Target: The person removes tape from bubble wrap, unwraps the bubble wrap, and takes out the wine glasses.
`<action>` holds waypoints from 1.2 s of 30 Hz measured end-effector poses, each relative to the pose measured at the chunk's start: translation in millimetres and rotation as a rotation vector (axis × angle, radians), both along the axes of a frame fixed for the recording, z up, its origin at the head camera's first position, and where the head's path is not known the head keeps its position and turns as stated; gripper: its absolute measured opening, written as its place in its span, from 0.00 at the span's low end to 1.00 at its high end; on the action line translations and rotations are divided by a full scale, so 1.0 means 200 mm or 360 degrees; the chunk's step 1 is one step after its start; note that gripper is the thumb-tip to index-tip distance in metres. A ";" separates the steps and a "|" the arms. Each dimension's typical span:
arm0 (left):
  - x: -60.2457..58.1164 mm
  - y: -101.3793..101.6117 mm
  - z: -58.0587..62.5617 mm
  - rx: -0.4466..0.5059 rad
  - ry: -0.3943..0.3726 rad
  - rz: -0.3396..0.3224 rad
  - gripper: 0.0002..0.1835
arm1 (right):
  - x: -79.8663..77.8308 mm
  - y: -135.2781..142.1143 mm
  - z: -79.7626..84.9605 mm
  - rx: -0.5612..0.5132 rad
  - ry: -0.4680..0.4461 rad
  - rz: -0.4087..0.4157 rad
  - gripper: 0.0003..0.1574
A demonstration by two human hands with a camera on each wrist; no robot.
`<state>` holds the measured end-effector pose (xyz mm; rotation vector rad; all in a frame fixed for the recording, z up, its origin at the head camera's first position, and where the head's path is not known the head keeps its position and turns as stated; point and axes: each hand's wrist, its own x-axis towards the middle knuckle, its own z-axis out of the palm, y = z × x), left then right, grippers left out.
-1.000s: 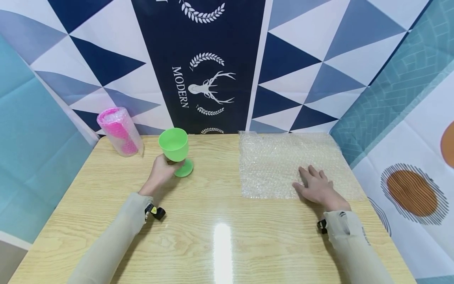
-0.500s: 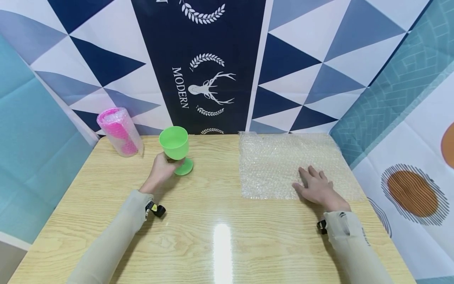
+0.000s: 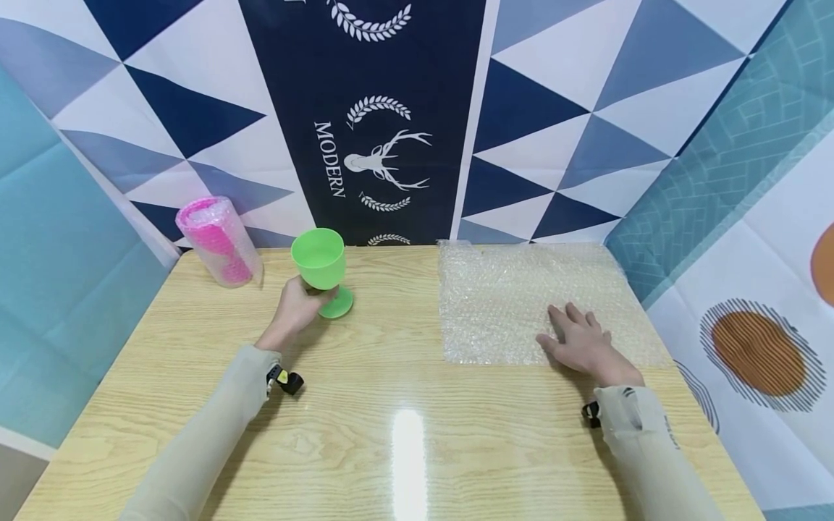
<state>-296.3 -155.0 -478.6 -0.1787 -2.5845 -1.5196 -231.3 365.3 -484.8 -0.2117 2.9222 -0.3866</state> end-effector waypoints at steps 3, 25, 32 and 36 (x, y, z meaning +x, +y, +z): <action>-0.01 0.00 0.01 0.0015 -0.0008 -0.0012 0.17 | 0.00 0.00 0.00 0.0003 -0.0002 -0.0004 0.52; -0.12 0.01 0.06 0.0089 -0.0081 0.0004 0.19 | 0.02 0.01 0.02 -0.0032 -0.0030 -0.0020 0.53; -0.16 0.00 0.06 0.0095 -0.0143 0.0038 0.21 | 0.01 0.00 0.02 -0.0026 -0.0033 -0.0021 0.53; -0.18 -0.01 0.05 0.0095 -0.0184 0.0064 0.21 | 0.00 0.00 0.01 -0.0014 -0.0027 -0.0014 0.53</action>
